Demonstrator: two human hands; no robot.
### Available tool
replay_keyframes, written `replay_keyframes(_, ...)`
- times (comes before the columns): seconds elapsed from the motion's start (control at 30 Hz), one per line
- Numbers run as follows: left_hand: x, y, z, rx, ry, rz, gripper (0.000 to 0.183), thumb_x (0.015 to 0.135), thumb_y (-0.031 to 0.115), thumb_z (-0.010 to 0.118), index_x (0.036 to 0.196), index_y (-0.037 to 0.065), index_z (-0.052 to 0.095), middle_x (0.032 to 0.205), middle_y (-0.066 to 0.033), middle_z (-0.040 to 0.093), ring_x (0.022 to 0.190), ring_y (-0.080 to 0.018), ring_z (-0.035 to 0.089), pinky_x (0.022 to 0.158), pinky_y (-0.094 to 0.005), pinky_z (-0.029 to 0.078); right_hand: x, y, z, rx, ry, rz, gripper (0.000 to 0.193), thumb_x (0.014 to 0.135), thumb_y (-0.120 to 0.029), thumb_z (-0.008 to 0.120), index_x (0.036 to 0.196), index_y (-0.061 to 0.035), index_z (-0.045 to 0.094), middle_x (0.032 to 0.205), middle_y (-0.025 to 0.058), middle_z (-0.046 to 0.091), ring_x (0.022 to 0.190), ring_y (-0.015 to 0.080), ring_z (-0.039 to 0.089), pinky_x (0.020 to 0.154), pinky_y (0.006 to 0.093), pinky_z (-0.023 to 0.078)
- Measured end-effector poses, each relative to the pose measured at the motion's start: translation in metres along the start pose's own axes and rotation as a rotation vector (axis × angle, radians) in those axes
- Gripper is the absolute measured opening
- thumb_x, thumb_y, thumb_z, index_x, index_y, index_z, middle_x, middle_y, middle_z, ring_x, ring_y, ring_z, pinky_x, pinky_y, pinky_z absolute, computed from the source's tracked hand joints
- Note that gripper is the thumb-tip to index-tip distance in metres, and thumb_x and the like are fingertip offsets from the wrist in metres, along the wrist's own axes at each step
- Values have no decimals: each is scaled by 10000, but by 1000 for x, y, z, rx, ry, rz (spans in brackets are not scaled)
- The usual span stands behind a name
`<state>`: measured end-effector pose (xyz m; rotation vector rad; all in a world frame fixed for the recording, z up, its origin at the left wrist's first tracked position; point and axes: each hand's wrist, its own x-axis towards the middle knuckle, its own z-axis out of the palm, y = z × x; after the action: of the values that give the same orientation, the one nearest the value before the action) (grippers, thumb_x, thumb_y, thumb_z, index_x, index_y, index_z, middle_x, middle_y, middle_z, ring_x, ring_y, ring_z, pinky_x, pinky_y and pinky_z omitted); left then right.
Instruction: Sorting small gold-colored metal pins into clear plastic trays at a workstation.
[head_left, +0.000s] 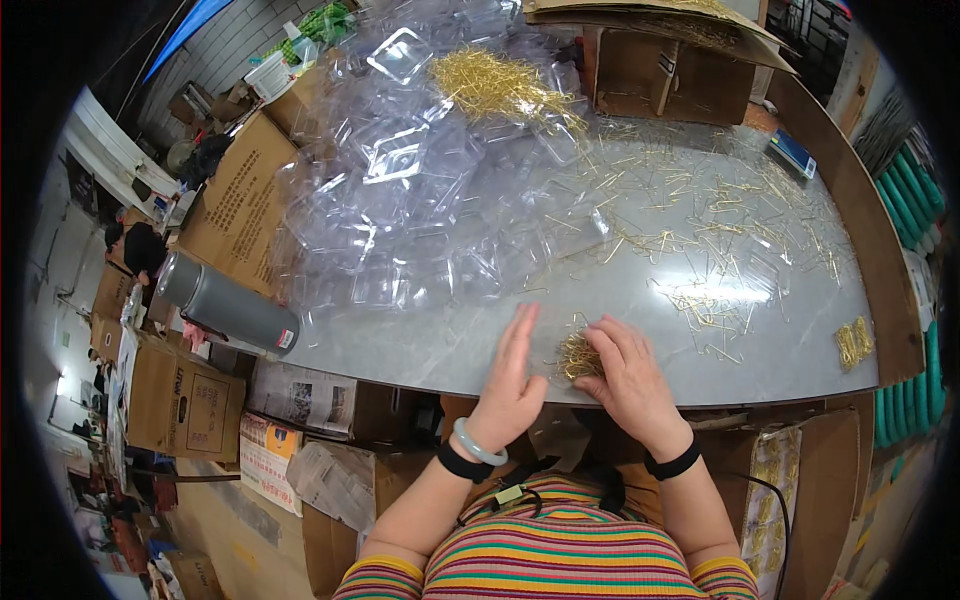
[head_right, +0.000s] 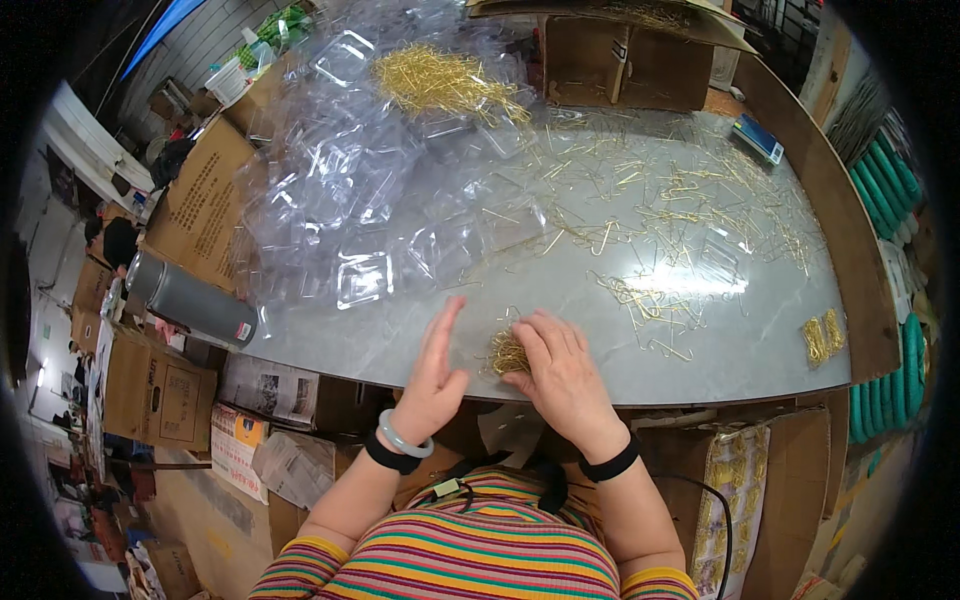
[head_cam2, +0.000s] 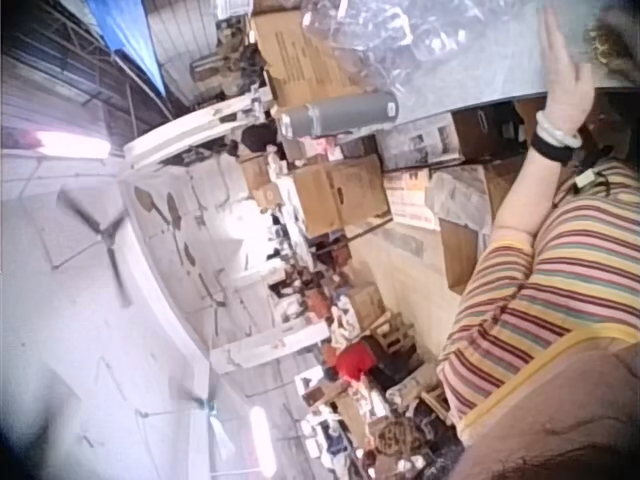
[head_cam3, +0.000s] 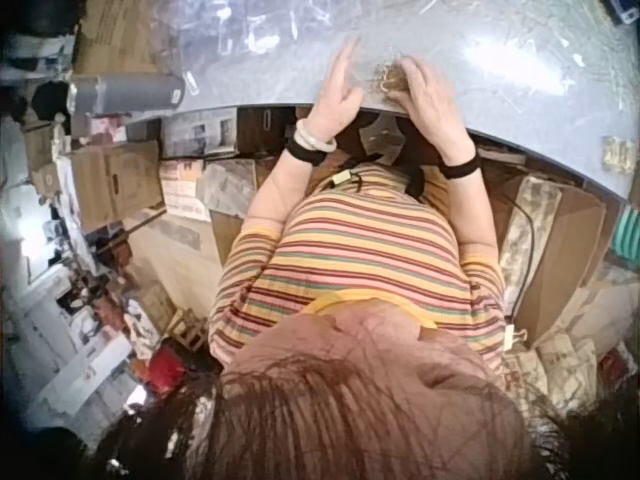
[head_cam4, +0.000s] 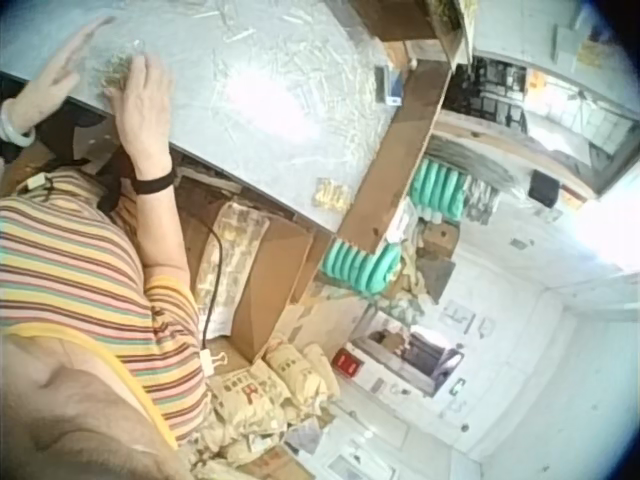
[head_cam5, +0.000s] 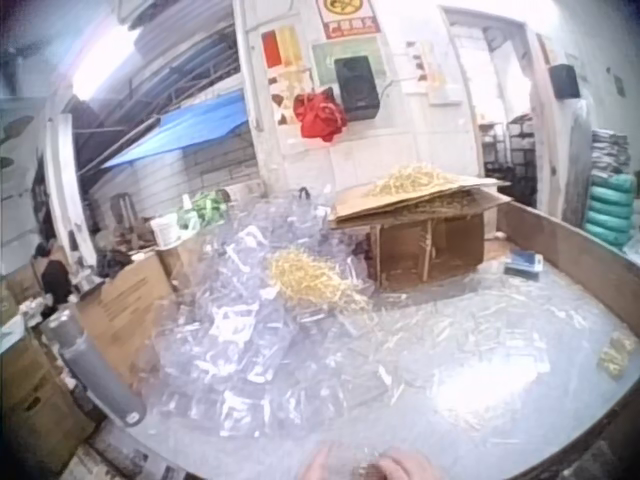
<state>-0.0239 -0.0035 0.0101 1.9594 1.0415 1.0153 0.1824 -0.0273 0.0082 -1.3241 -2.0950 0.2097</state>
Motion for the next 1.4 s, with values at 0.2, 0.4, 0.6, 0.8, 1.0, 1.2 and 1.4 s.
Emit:
replay_keyframes(0.2,-20,7,21,362,-87,11,796,816,-2,516,1522,-128,171,1545,-348,241,1463,-504,214,1217,-528,200,5,-1,0,-69,-13,-69,628,828,-261,769,1358,-47,508,1311,149,571,1278,349,509,1112,473,378)
replay_keyframes(0.4,3,10,20,360,-254,121,863,828,87,611,1532,-112,153,1573,-301,217,1473,-508,176,1213,-572,169,-1,8,-6,172,-44,-34,668,787,-171,807,1362,-13,504,1346,175,539,1273,374,507,1066,445,433)
replay_keyframes(0.6,14,1,13,427,-371,208,806,854,76,660,1526,-61,238,1546,-258,309,1463,-474,241,1213,-523,218,-24,-8,-7,145,91,215,689,837,-43,727,1422,60,378,1468,301,391,1315,479,440,1098,493,398)
replay_keyframes(0.8,16,-7,20,443,-305,231,644,884,59,655,1451,-62,375,1393,-249,439,1369,-462,378,1180,-515,296,-9,-18,-19,147,48,112,659,865,-42,684,1446,33,382,1495,295,368,1393,476,368,1154,489,343)
replay_keyframes(1.0,9,0,27,497,-198,237,629,906,52,638,1465,-49,366,1398,-241,444,1347,-428,414,1174,-502,314,-15,111,-131,-404,73,294,456,771,12,687,1219,-51,625,1378,231,532,1297,422,482,1103,493,394)
replay_keyframes(1.2,9,0,36,488,-112,211,640,919,70,635,1481,-42,351,1427,-238,447,1332,-421,431,1163,-504,329,-28,178,-157,-552,58,459,266,803,7,692,1061,-61,693,1420,202,528,1295,404,504,1094,474,406)
replay_keyframes(1.4,7,0,29,414,-97,205,656,914,147,669,1468,-44,375,1449,-231,443,1315,-441,435,1156,-509,332,-12,169,-150,-91,255,437,111,885,-43,701,992,-73,702,1399,174,557,1255,342,559,975,407,495)
